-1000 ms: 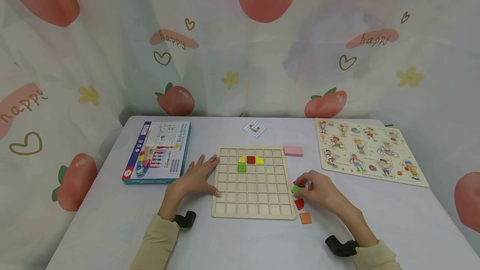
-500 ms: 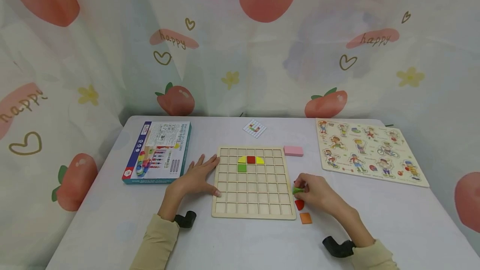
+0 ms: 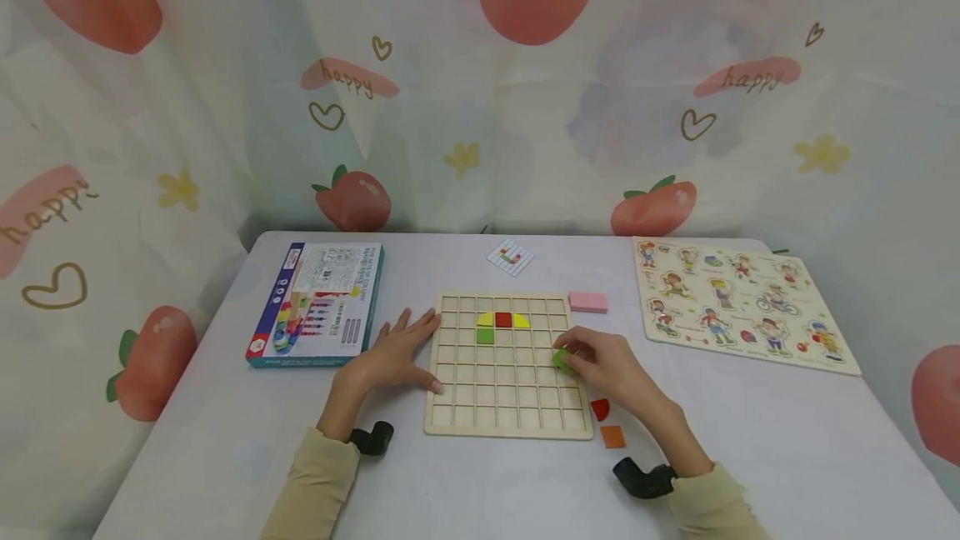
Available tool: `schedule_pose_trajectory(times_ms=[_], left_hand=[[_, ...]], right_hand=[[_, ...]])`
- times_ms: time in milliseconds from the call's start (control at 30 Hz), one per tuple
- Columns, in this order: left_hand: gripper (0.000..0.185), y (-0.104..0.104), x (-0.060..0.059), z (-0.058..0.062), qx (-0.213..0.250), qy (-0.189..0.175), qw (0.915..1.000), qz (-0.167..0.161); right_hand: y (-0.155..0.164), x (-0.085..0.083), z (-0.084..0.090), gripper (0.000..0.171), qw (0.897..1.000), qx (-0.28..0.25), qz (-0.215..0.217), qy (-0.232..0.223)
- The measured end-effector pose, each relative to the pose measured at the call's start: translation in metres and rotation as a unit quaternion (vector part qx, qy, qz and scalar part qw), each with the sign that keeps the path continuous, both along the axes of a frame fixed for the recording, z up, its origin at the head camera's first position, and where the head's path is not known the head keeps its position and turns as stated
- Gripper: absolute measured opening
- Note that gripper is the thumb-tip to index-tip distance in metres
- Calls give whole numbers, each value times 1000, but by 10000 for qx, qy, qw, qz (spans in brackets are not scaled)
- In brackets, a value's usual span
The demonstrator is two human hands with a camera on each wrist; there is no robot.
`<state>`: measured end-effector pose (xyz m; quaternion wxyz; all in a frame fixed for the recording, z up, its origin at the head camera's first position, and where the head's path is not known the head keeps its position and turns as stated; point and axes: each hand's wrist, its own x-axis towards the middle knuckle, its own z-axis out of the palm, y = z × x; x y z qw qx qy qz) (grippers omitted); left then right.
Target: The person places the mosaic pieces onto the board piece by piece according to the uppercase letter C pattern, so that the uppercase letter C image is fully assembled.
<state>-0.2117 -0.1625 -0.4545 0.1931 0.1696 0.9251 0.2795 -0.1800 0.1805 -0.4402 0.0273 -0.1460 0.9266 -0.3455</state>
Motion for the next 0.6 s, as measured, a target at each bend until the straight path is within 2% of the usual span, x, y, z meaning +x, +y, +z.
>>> schedule_pose_trajectory(times_ms=[333,600], left_hand=[[110,2,-1,0,-78,7,10000,-11],[110,0,-1,-1,-68,27,10000,12]], right_hand=[[-30,-7,1,31,9991,-372,-8,-202],[-47,-17,9,34,9986,-489,85,-170]])
